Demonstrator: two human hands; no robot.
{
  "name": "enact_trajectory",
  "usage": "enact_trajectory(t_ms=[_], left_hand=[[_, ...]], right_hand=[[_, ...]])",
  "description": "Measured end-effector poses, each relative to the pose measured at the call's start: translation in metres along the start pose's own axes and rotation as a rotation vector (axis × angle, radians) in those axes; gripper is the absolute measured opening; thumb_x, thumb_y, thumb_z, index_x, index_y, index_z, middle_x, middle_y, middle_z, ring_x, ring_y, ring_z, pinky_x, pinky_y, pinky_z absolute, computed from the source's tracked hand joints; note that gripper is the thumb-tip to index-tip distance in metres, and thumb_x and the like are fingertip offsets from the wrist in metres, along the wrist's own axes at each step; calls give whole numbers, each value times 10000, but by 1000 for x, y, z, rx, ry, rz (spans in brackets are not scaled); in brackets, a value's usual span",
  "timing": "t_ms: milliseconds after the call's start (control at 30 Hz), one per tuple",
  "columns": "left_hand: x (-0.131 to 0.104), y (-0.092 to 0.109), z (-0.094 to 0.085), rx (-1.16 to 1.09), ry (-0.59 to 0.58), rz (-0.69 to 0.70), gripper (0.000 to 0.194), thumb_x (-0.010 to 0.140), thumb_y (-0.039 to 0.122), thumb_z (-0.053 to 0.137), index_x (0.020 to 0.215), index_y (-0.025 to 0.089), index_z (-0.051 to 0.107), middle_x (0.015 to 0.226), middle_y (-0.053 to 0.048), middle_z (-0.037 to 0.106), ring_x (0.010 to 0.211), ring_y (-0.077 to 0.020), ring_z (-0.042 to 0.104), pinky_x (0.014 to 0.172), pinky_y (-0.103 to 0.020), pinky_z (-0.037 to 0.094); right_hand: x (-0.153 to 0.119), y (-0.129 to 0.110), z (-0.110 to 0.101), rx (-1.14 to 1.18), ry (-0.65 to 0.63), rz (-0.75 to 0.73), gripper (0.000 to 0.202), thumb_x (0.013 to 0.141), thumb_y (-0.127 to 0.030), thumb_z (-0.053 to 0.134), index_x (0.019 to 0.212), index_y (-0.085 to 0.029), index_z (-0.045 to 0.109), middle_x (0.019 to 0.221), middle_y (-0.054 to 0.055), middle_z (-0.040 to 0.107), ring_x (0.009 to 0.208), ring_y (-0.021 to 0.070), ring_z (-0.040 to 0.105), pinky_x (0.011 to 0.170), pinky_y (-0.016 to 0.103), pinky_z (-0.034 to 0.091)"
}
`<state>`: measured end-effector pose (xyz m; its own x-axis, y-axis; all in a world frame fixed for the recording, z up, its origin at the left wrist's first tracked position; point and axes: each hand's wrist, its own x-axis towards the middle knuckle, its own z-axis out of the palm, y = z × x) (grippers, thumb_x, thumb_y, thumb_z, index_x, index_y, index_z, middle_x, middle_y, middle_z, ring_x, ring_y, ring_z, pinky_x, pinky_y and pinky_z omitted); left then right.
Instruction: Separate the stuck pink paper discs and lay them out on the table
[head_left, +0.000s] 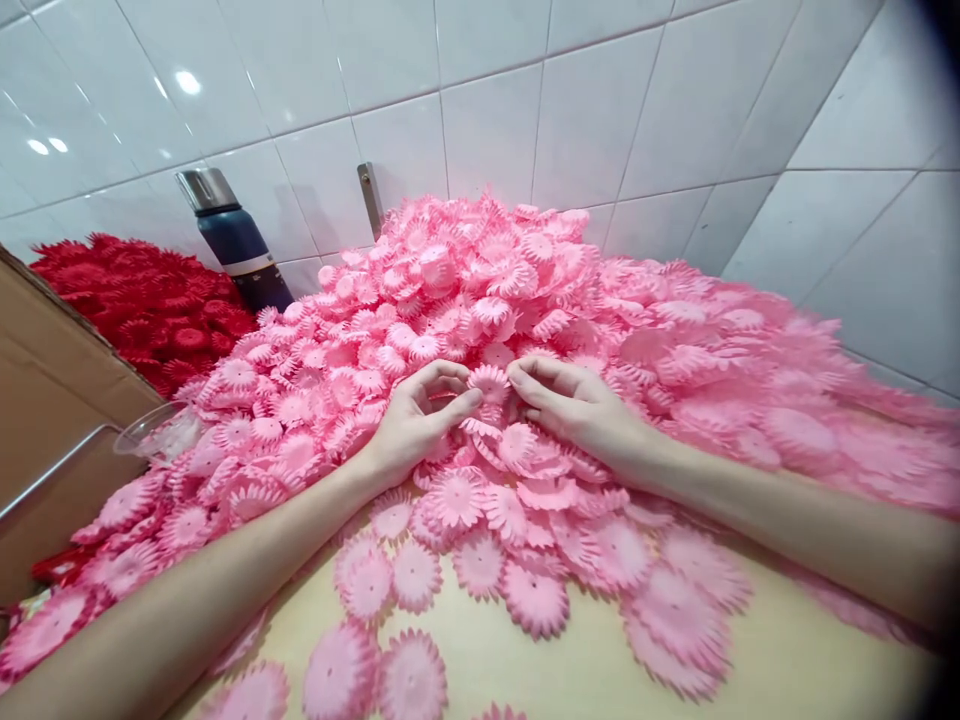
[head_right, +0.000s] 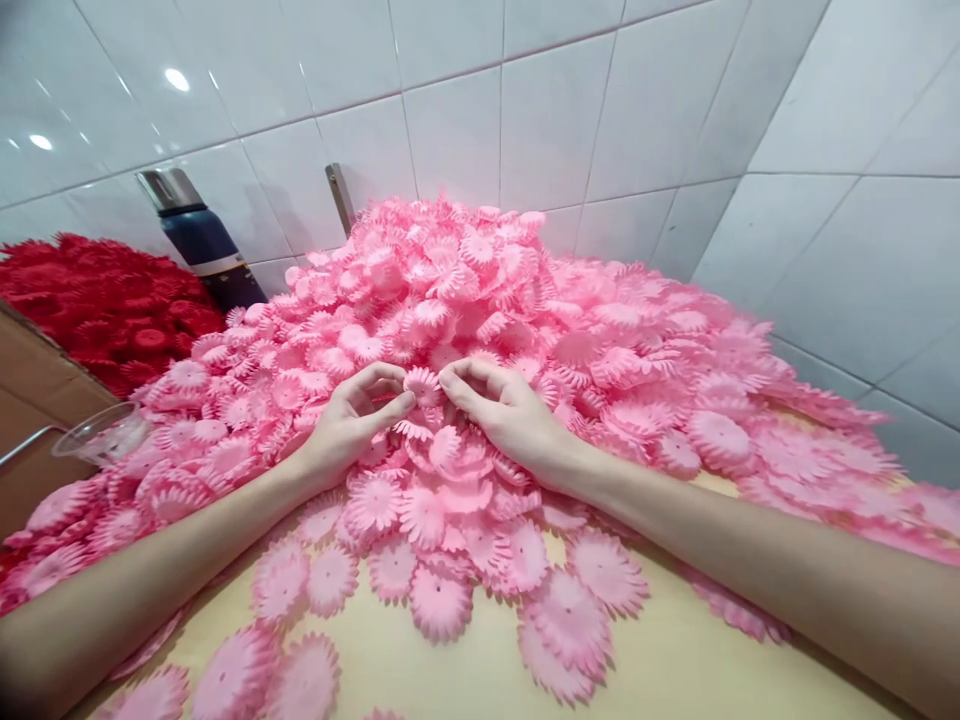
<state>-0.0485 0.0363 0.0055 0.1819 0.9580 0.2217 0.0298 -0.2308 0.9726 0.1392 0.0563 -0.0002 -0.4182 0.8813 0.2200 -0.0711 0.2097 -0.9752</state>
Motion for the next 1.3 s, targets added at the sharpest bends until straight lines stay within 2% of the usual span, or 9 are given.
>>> enact_trajectory(t_ms=[133, 233, 400, 633, 800, 967, 1067, 1167, 1300], left_hand=[[-2, 1, 1, 41, -18, -10, 230, 767, 303, 699, 815, 145, 538, 809, 2, 564, 742, -90, 549, 693, -216, 454], [-3, 3, 3, 51, -40, -9, 259, 773, 285, 695, 759, 152, 473, 756, 25, 535, 692, -69, 525, 641, -190, 433], [-2, 4, 5, 64, -84, 13, 251, 780, 277, 686, 751, 147, 472, 807, 7, 552, 763, -89, 559, 718, -218, 461], [-1, 4, 4, 124, -46, 16, 209, 793, 318, 663, 866, 145, 572, 883, -22, 596, 778, -106, 579, 698, -212, 476], [-1, 5, 3, 127, -51, 22, 217, 790, 288, 670, 948, 150, 615, 938, -34, 624, 832, -116, 586, 726, -209, 483], [-1, 2, 3, 114, -24, 60, 168, 779, 230, 682, 850, 148, 553, 853, -4, 577, 805, -95, 559, 734, -203, 478], [-1, 1, 3, 135, -55, 73, 187, 777, 220, 682, 792, 154, 507, 808, 10, 547, 757, -83, 537, 707, -204, 469], [-1, 0, 2, 120, -78, 74, 211, 773, 222, 684, 769, 161, 482, 791, 15, 535, 742, -84, 534, 695, -212, 468], [-1, 1, 2, 144, -51, 85, 226, 774, 238, 680, 753, 166, 467, 778, 18, 524, 719, -82, 525, 670, -205, 461]], right_hand=[[-2, 0, 1, 71, -44, -19, 261, 748, -375, 725, 859, -188, 581, 859, -2, 582, 807, 123, 575, 740, 259, 466], [-1, 2, 1, 11, 2, -32, 298, 694, -333, 774, 827, -183, 553, 811, -2, 579, 750, 130, 562, 686, 272, 463], [0, 8, 1, -122, 143, -108, 320, 704, -331, 761, 705, -190, 474, 690, -25, 520, 620, 110, 470, 565, 259, 390], [-2, -3, 1, 27, 4, -31, 261, 717, -324, 747, 761, -182, 532, 763, -14, 548, 724, 122, 532, 657, 261, 437], [-3, -4, 2, 114, 1, 2, 187, 741, -308, 705, 817, -188, 583, 815, 2, 589, 755, 138, 560, 693, 285, 447], [-2, 0, 3, -49, 78, 2, 276, 709, -341, 736, 873, -182, 580, 789, 2, 595, 697, 130, 553, 630, 274, 438], [-3, 1, 3, -112, 98, -5, 279, 717, -335, 720, 887, -180, 564, 775, 12, 601, 664, 137, 556, 584, 280, 428], [-3, 1, 2, -142, 99, -23, 251, 727, -321, 707, 867, -180, 553, 764, 15, 600, 653, 134, 552, 571, 278, 422], [-3, 2, 2, -154, 71, -21, 253, 733, -315, 717, 839, -181, 530, 643, -28, 549, 554, 95, 474, 499, 240, 369]])
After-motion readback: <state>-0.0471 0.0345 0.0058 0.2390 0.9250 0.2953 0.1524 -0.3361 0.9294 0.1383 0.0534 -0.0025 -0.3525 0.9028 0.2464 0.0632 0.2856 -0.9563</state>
